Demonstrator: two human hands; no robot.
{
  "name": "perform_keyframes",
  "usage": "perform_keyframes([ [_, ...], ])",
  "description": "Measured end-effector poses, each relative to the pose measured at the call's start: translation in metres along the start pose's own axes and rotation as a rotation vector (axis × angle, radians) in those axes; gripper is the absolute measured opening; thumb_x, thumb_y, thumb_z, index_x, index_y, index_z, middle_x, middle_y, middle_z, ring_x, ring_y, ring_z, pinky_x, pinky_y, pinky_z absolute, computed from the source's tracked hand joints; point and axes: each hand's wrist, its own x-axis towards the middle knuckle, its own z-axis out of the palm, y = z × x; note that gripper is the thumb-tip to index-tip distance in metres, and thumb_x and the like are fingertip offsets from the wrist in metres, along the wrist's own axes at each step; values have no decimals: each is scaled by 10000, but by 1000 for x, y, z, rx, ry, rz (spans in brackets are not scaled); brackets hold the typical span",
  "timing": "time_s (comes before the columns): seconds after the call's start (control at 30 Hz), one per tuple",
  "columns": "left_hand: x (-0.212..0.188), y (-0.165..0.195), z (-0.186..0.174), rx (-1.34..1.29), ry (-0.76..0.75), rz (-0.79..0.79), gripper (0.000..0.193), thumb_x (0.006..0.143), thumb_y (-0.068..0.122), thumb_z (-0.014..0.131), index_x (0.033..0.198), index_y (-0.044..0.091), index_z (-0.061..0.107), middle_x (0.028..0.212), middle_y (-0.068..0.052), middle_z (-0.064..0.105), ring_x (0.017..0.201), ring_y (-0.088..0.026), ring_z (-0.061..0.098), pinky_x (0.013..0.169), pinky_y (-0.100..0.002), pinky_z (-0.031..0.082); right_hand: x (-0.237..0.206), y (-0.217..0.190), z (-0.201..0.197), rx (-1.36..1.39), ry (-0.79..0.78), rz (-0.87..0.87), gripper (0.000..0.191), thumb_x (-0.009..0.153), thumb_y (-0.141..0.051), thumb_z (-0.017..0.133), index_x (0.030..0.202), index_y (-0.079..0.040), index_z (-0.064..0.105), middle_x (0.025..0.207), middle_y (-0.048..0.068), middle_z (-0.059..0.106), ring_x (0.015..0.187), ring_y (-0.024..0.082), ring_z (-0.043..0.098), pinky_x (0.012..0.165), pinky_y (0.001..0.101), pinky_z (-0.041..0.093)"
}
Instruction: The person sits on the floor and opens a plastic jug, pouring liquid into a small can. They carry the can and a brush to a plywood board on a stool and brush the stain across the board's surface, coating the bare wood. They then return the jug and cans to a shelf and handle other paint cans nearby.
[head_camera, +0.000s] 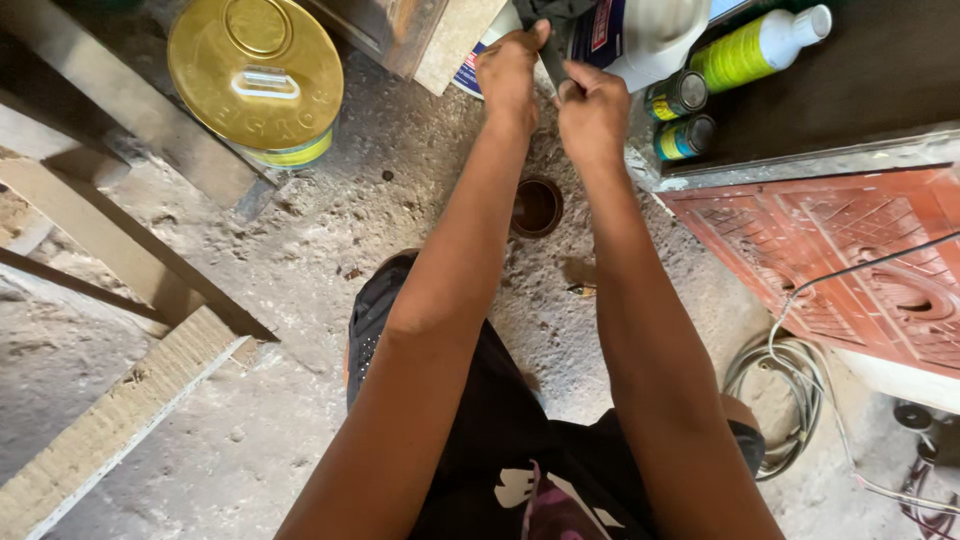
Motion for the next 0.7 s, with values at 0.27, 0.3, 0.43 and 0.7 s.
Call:
perform_keyframes([
  [0.27,14,18,-18,111,88,-88,184,766,172,728,778,-12,727,755,-69,687,761,-213,554,729,-390,408,-8,17,-37,-45,88,-94,262,941,-11,647,1180,4,752,892,57,760,744,123,688,672,283,550],
  [0.3,15,20,-21,140,112,-88,229,796,173,719,780,-54,702,750,-96,640,749,-254,515,698,-448,381,-6,15,-38,-38,126,38,260,935,-35,653,1173,-22,756,876,38,755,712,118,677,628,286,538],
  [0.43,14,24,-20,178,73,-157,244,790,189,680,899,-25,726,828,-79,635,823,-239,536,785,-406,450,5,-5,-20,-278,212,-360,338,922,38,651,1224,-65,762,970,119,747,855,204,690,790,333,554],
  [0.7,14,22,-21,157,-73,-209,251,879,178,639,920,-51,734,921,-145,705,895,-253,595,804,-471,470,-26,-18,20,-422,139,-477,433,832,72,713,1226,-100,773,1049,214,622,945,353,625,823,438,538],
])
